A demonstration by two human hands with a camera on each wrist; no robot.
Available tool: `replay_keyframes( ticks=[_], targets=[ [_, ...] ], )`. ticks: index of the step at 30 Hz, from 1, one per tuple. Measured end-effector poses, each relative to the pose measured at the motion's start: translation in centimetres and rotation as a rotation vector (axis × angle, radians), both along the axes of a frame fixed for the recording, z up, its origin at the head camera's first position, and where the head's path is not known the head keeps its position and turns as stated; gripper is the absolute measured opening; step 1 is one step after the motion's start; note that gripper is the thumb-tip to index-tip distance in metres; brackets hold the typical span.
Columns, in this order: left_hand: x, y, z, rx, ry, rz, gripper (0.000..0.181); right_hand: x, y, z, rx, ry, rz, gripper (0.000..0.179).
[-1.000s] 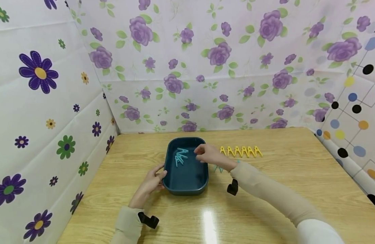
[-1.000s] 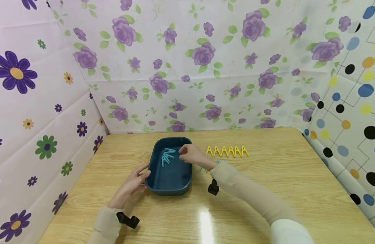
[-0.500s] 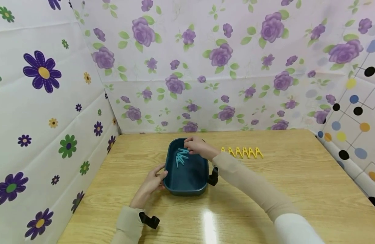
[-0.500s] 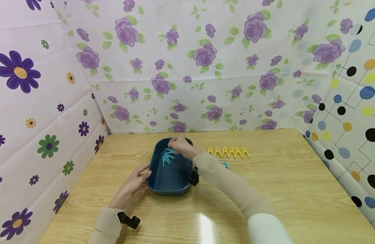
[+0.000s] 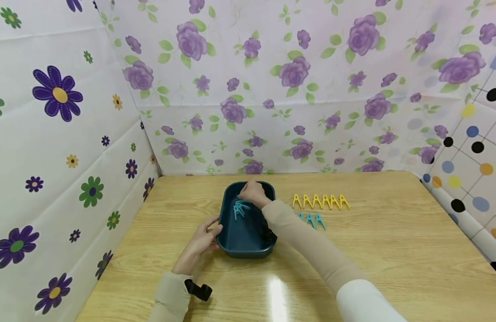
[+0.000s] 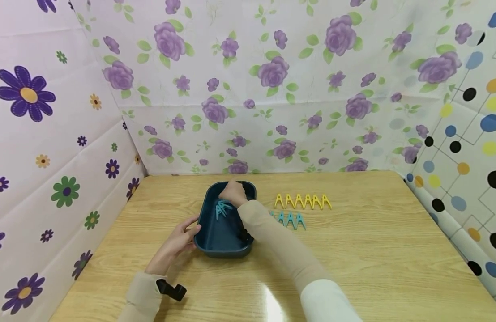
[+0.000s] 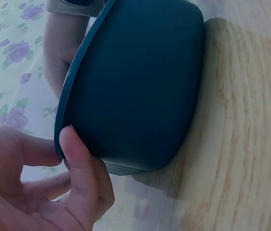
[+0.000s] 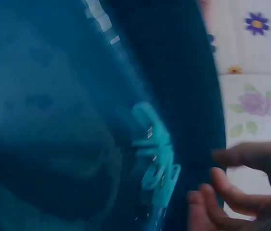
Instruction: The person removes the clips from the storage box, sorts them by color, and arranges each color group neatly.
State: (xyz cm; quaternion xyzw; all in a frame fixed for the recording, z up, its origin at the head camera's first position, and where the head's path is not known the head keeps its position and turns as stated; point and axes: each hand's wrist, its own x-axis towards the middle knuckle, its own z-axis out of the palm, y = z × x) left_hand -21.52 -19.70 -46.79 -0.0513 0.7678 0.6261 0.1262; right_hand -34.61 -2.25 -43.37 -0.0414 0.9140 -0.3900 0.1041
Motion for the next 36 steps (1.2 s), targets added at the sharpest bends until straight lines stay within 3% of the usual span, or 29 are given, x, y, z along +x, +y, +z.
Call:
replay_keyframes(
  ticks=[5,7,10,17,22,30,36],
  targets=[
    [0.0,0.0,0.2,0.000,-0.004,-0.011,0.052,0.8,0.0,-0.3,0.231,-0.051,0.150,0.018],
    [0.0,0.0,0.3,0.000,-0.003,-0.017,0.053,1.0,0.2,-0.6,0.275,-0.055,0.169,0.026],
    [0.0,0.0,0.2,-0.001,-0.002,-0.017,0.053,1.0,0.3,-1.0,0.314,-0.058,0.186,0.020],
    [-0.2,0.0,0.0,0.020,-0.005,-0.012,0.052,0.8,0.3,-1.1,0.343,-0.049,0.194,0.015],
    [-0.1,0.0,0.0,0.012,-0.003,-0.006,0.052,0.5,0.2,-1.7,0.360,-0.007,0.225,0.021],
    [-0.1,0.1,-0.1,0.011,-0.002,0.006,0.050,0.1,0.3,-1.8,0.309,-0.010,0.220,0.012],
    [-0.1,0.0,-0.1,0.017,-0.010,0.017,0.050,0.3,0.5,-1.6,0.287,-0.015,0.216,0.020]
  ],
)
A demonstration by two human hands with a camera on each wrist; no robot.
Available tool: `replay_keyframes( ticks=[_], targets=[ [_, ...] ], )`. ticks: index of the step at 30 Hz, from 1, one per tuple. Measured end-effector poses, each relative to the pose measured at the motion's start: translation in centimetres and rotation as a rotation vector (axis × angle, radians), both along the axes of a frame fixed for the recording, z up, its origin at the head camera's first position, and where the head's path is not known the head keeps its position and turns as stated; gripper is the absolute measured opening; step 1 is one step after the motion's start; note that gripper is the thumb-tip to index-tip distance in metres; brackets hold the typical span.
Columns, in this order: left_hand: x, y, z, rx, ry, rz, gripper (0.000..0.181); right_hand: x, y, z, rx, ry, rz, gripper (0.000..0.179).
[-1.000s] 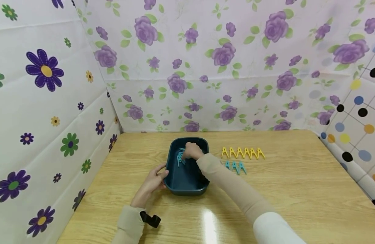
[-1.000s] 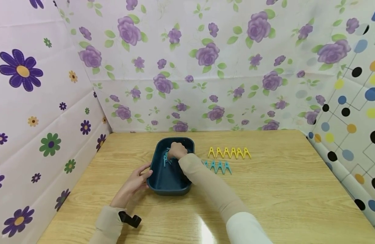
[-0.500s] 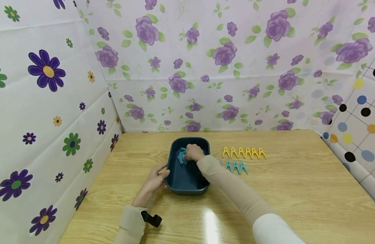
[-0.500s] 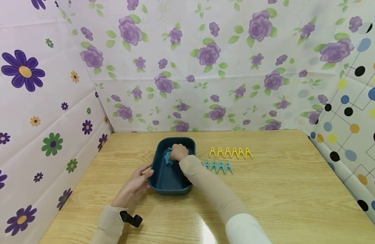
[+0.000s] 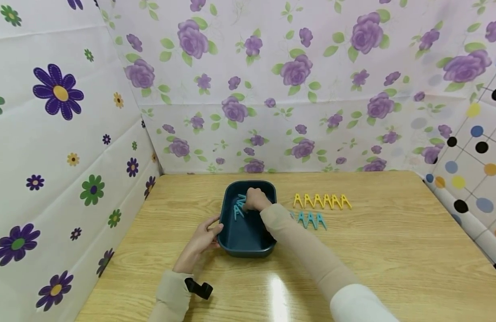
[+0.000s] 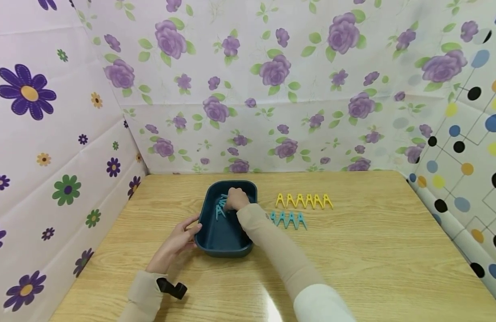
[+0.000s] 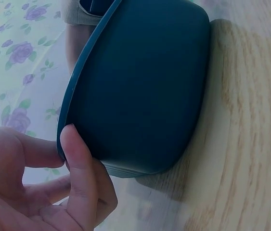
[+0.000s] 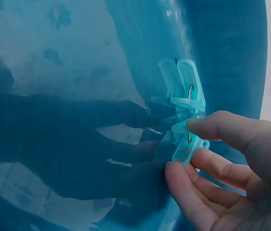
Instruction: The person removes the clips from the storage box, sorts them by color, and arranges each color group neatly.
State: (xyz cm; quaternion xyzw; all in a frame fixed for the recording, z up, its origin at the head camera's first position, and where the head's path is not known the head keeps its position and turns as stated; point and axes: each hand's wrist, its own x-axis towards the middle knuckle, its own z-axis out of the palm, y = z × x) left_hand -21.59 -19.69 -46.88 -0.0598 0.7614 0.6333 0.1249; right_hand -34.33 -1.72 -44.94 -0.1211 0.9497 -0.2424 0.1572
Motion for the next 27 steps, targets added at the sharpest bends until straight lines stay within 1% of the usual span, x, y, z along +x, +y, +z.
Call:
replay_keyframes(
  ticks=[4,11,15,20,27],
  targets=[
    [-0.04,-0.11,0.06,-0.003,-0.004,-0.004,0.050,0.01,-0.10,-0.11,-0.004,0.011,-0.002,0.022],
    [0.02,0.03,0.23,-0.001,-0.005,-0.015,0.050,0.17,0.04,-0.10,-0.026,0.011,-0.021,0.021],
    [0.02,0.06,0.24,-0.001,-0.006,-0.011,0.051,0.07,0.07,-0.28,-0.038,0.005,-0.026,0.024],
    [0.18,0.07,0.34,-0.008,-0.011,-0.005,0.051,-0.13,-0.08,-0.78,-0.044,0.023,-0.012,0.028],
    [0.21,0.14,0.44,-0.008,-0.005,0.000,0.052,-0.10,-0.44,-0.79,-0.043,0.056,-0.008,0.019]
  ],
)
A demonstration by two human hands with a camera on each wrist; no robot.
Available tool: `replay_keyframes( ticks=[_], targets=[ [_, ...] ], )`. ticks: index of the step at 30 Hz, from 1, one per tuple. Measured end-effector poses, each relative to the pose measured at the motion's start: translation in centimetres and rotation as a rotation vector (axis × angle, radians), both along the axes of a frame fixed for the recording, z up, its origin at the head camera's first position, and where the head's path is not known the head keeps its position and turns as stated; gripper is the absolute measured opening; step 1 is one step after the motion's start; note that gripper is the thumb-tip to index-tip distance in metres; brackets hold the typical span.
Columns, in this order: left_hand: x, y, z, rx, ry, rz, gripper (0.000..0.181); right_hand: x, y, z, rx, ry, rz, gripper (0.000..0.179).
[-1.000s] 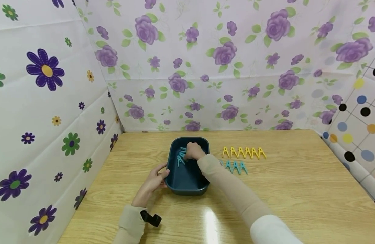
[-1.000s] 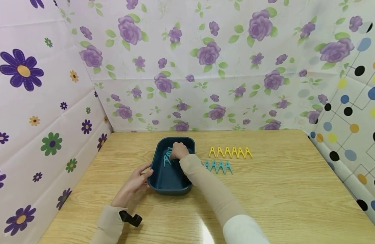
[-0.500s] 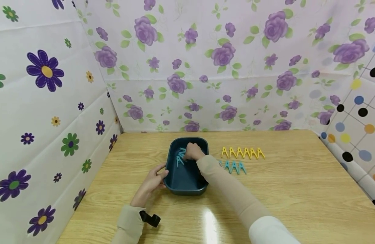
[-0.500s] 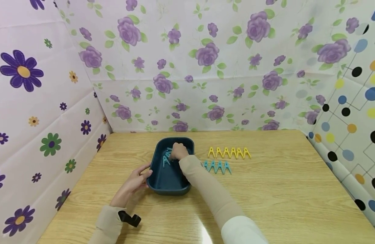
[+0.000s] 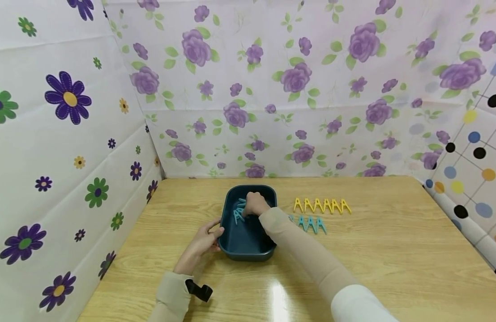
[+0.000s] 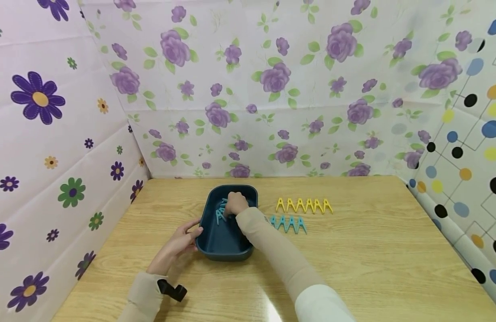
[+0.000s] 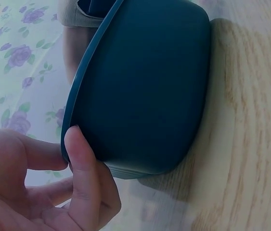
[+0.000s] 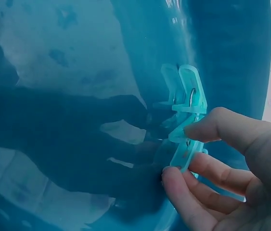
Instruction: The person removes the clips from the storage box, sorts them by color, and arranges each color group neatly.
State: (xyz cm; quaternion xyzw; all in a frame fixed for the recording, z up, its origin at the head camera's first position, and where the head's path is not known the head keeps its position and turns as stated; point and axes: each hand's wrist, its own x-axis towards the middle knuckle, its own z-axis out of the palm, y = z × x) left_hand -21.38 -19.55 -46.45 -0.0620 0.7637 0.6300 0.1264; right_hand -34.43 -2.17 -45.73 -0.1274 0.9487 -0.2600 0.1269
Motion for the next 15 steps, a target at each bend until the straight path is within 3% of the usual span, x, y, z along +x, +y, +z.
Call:
replay_keyframes(
  ticks=[4,10,15],
  targets=[
    [-0.1,0.0,0.0,0.003,-0.010,0.013,0.051,0.1,-0.3,0.0,0.031,-0.003,0.014,0.017],
    [-0.1,0.0,-0.1,0.001,-0.009,0.015,0.051,0.3,-1.0,0.7,0.179,-0.084,0.040,0.032],
    [-0.2,0.0,-0.1,-0.010,-0.003,0.017,0.051,0.3,-0.7,1.3,0.166,-0.145,0.005,0.033]
  ],
)
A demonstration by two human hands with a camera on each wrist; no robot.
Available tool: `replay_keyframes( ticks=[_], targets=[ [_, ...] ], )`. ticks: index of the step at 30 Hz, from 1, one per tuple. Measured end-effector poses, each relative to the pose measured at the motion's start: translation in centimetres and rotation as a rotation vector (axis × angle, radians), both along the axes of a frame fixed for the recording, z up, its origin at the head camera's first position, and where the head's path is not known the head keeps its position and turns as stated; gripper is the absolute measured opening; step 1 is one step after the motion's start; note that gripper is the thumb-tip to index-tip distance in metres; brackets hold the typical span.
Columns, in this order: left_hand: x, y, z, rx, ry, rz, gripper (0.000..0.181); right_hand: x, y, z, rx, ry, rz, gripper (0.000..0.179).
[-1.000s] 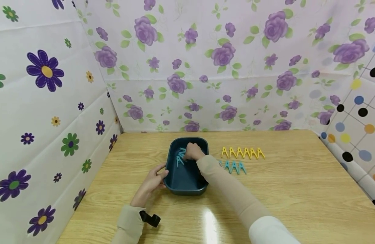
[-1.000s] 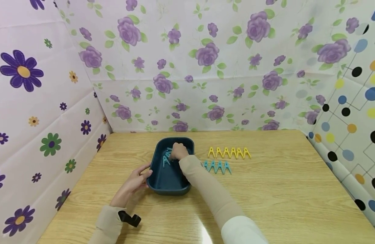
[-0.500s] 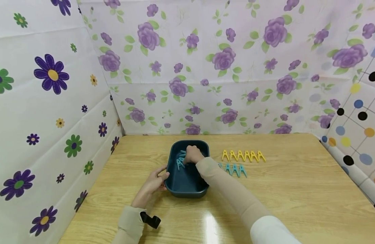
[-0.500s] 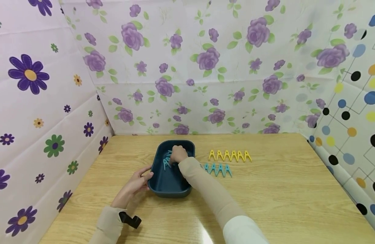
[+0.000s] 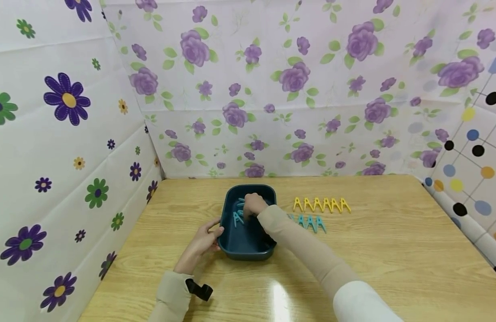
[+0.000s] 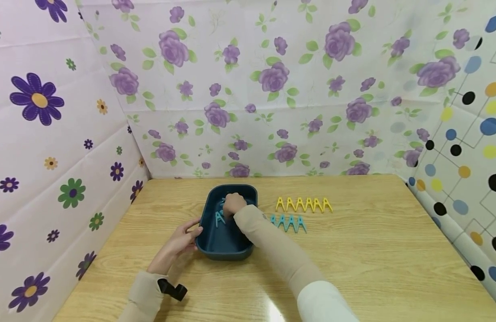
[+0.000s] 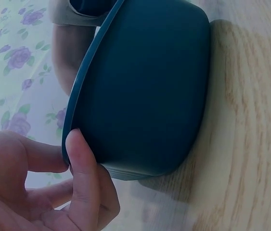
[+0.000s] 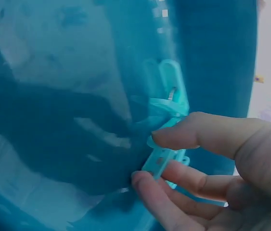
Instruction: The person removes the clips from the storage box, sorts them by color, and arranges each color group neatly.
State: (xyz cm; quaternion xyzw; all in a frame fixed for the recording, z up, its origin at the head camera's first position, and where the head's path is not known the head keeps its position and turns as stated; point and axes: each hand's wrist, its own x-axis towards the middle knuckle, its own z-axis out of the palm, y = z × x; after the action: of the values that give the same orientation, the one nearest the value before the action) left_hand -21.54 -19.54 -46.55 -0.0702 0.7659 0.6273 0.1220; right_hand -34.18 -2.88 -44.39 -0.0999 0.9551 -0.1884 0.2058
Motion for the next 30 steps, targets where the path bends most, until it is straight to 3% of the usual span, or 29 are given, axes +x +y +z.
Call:
replay_keyframes(
  ticks=[4,12,16,19,25,30],
  targets=[
    [0.1,0.0,0.0,0.000,0.003,-0.002,0.050,0.4,0.7,1.3,-0.023,-0.016,-0.025,0.038],
    [0.1,0.0,0.0,-0.001,0.000,0.002,0.050,0.8,2.1,3.1,-0.066,0.044,-0.022,0.016],
    [0.0,0.0,-0.1,-0.012,-0.006,0.004,0.050,0.9,2.8,3.4,-0.102,0.075,0.014,0.034],
    [0.1,0.1,-0.1,-0.015,-0.009,0.004,0.050,1.2,3.5,3.5,-0.153,0.100,0.062,0.044],
    [0.0,0.1,0.0,-0.013,-0.013,0.011,0.050,2.5,5.0,4.2,-0.310,0.103,0.090,0.016],
    [0.0,0.1,0.1,-0.013,-0.012,0.009,0.050,3.9,6.4,4.6,-0.447,0.117,0.088,0.020]
  ],
)
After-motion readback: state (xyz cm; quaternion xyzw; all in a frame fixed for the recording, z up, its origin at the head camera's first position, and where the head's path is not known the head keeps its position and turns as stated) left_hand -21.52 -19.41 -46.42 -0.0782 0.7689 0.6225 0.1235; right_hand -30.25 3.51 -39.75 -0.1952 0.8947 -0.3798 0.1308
